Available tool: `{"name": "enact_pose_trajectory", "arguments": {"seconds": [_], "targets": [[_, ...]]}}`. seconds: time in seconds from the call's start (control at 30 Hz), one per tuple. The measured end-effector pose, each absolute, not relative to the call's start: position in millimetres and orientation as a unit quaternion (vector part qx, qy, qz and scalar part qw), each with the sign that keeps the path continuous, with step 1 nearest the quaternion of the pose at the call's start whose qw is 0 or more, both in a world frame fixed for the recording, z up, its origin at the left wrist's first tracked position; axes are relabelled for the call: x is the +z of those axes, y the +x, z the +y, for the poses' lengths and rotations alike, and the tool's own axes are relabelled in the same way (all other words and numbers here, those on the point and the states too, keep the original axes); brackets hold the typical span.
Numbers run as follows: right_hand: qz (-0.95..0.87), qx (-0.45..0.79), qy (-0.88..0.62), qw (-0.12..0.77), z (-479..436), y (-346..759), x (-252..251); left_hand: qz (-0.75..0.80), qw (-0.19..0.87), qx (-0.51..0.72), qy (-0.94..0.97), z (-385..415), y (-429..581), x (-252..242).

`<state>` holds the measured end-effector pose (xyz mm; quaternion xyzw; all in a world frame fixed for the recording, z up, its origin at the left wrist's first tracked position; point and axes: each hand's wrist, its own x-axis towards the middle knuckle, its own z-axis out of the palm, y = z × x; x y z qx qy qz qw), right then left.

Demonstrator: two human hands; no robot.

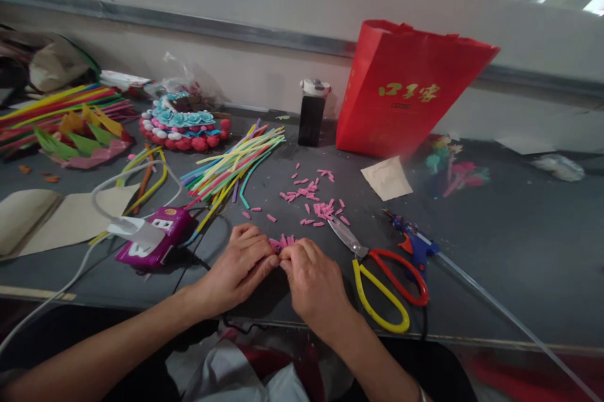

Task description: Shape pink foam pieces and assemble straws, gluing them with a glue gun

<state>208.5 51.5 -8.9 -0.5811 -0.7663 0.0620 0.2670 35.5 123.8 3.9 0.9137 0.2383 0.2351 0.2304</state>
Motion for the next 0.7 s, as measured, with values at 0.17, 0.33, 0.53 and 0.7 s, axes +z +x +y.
{"name": "enact_pose_trajectory", "arguments": {"seconds": [0.17,0.33,0.53,0.7], "targets": [[-0.766,0.070,-0.581,0.266,50,209,-8,0.225,0.243,0.227,0.916,122,37,5],[-0.767,0.086,-0.586,0.247,48,209,-7,0.219,0.202,0.225,0.928,121,37,4],[-0.711,0.096,-0.636,0.284,54,230,4,0.292,0.205,0.288,0.888,129,26,5],[-0.709,0.187,-0.604,0.311,50,222,3,0.264,0.249,0.266,0.893,127,28,8]]}}
